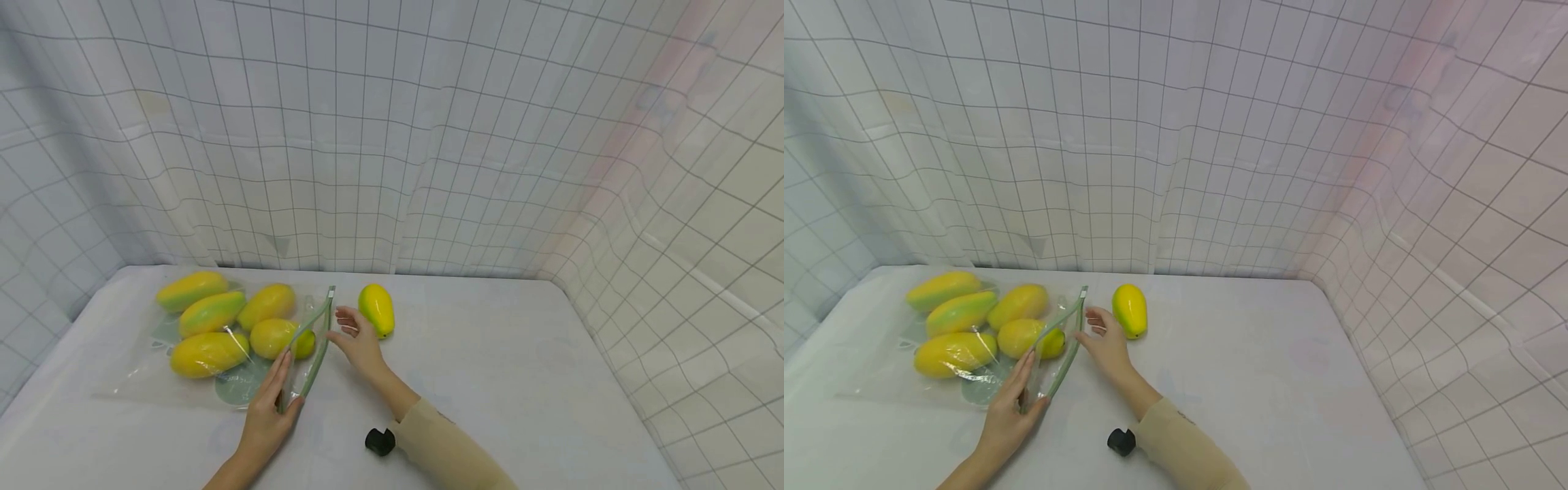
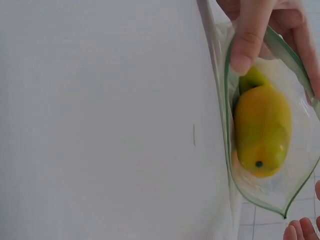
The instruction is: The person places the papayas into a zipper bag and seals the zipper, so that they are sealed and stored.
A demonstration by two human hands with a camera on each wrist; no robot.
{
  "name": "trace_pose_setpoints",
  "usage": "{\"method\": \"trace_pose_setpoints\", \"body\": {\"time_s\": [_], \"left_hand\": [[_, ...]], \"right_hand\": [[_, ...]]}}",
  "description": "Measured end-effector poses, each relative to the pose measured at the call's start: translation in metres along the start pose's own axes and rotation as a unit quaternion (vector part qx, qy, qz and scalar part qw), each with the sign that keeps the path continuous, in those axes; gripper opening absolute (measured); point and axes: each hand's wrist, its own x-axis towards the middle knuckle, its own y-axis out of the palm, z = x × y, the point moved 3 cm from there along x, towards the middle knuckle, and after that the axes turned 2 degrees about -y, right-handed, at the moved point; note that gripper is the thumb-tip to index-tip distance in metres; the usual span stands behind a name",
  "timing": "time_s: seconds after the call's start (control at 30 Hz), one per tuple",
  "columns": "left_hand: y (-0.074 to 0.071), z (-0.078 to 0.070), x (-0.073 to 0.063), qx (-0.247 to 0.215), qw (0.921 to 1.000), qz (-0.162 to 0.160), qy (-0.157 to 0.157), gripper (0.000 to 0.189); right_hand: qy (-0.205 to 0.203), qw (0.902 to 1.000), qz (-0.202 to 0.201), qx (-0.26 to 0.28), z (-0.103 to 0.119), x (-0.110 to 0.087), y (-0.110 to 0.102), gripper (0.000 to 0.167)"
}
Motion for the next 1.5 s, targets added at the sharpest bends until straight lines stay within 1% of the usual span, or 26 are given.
{"method": "trace_pose_setpoints", "body": {"time_s": [0.1, 0.2, 0.3, 0.4, 0.53, 0.63, 0.77, 0.97, 1.07, 1.17, 1.37, 1.5], "left_hand": [[0.000, 0.000, 0.000, 0.001, 1.0000, 0.000, 0.000, 0.096], [0.001, 0.000, -0.001, 0.001, 1.0000, -0.001, 0.000, 0.096], [0.001, 0.000, -0.001, -0.001, 1.0000, -0.002, 0.002, 0.096], [0.001, -0.001, 0.000, -0.001, 1.0000, -0.002, 0.005, 0.095], [0.000, -0.001, 0.000, 0.000, 1.0000, -0.002, 0.004, 0.095], [0.000, -0.001, 0.000, 0.001, 1.0000, -0.001, 0.001, 0.095], [0.000, 0.000, 0.000, 0.000, 1.0000, -0.001, 0.002, 0.094], [0.000, 0.000, -0.001, 0.000, 1.0000, -0.003, 0.007, 0.094], [0.000, 0.000, -0.001, 0.002, 1.0000, -0.003, 0.005, 0.095], [0.000, 0.000, -0.001, 0.001, 1.0000, -0.003, 0.005, 0.096], [0.000, 0.001, -0.001, -0.002, 1.0000, -0.003, 0.006, 0.096], [0.000, 0.001, -0.002, -0.001, 1.0000, 0.000, 0.002, 0.096]], "right_hand": [[-0.032, 0.9986, -0.042, -0.006, 0.016, -0.002, -0.014, 0.044], [-0.064, 0.9938, -0.088, -0.024, 0.026, -0.003, -0.026, 0.044], [-0.093, 0.9867, -0.126, -0.042, 0.025, -0.003, -0.036, 0.045], [-0.104, 0.9800, -0.154, -0.070, 0.011, -0.002, -0.045, 0.048], [-0.086, 0.9731, -0.180, -0.115, -0.009, -0.003, -0.055, 0.051], [-0.071, 0.9689, -0.191, -0.140, -0.016, -0.005, -0.058, 0.053], [-0.057, 0.9657, -0.199, -0.157, -0.022, -0.006, -0.061, 0.055], [0.004, 0.9665, -0.200, -0.161, -0.029, -0.008, -0.062, 0.058], [0.026, 0.9675, -0.192, -0.162, -0.032, -0.010, -0.061, 0.058], [0.038, 0.9696, -0.184, -0.157, -0.033, -0.012, -0.060, 0.059], [0.051, 0.9699, -0.174, -0.162, -0.037, -0.014, -0.057, 0.063], [0.065, 0.9711, -0.170, -0.154, -0.041, -0.012, -0.056, 0.068]]}}
